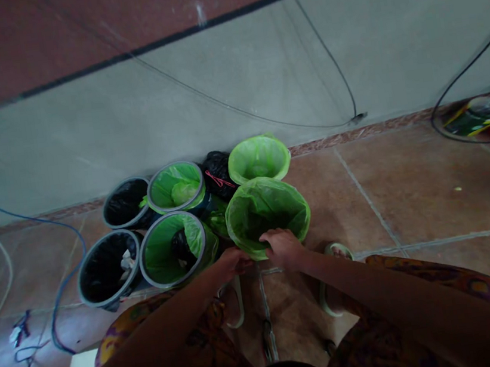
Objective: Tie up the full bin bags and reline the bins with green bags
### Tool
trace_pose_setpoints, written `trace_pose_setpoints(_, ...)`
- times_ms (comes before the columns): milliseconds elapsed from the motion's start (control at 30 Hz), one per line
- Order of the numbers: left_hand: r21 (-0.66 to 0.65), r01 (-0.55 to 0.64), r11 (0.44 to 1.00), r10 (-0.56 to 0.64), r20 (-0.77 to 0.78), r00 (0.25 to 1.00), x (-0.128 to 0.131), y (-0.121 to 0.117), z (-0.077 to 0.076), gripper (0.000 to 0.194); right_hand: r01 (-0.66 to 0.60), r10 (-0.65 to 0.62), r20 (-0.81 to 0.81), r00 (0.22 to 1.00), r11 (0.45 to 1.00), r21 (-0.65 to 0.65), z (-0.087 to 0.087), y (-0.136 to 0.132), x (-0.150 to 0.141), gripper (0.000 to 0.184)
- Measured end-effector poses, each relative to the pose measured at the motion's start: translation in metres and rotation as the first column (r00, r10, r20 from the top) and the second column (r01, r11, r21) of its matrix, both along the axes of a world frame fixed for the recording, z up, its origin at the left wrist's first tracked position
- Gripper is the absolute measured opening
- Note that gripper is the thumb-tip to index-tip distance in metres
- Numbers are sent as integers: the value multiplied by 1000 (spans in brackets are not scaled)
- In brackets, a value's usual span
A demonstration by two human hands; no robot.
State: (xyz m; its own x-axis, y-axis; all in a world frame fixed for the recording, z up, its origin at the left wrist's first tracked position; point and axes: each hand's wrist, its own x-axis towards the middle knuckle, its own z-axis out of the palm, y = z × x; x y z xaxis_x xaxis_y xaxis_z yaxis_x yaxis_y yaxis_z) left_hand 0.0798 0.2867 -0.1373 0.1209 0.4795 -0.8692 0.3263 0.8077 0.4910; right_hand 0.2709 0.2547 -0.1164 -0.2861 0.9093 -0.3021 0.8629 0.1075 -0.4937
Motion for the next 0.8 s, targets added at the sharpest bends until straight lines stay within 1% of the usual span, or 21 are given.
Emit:
trace_pose_setpoints(100,23,-40,999,39,10,999,1,3,4,15,-38,41,74,996,999,-36,6,4,-15,32)
trace_pose_setpoints(167,52,-22,998,22,2,1000,0,3,5,20,-60,67,146,987,997,-56,7,7,-21,24)
trace_pose_setpoints(233,74,-4,997,5,-11,1000,-1,3,4,23,-80,89,169,982,995,-58,7,10,-22,20)
trace_pose_setpoints(300,72,-3,997,4,-18,1000,-2,2,2,21,-85,90,120,989,995,-47,4,12,-20,21)
trace_pose_setpoints(433,37,11,999,-11,-7,1000,-5,3,-2,17,11,-10,2,1000,999,-31,-5,13,-8,22)
trace_pose_setpoints(500,29,19,999,-19,-1,1000,-5,3,-3,18,40,-40,-6,999,998,-57,-11,13,-1,22)
trace_pose_setpoints(600,34,-4,999,5,-12,1000,-5,3,-3,20,44,-41,33,999,991,-127,-17,14,2,21)
trace_pose_setpoints(700,57,-62,996,65,-45,997,-5,5,-3,21,39,-36,29,999,992,-118,-13,16,-7,25)
trace_pose_setpoints(800,110,-121,987,124,-24,992,-7,9,-1,21,19,-17,23,1000,995,-95,-3,18,-22,29)
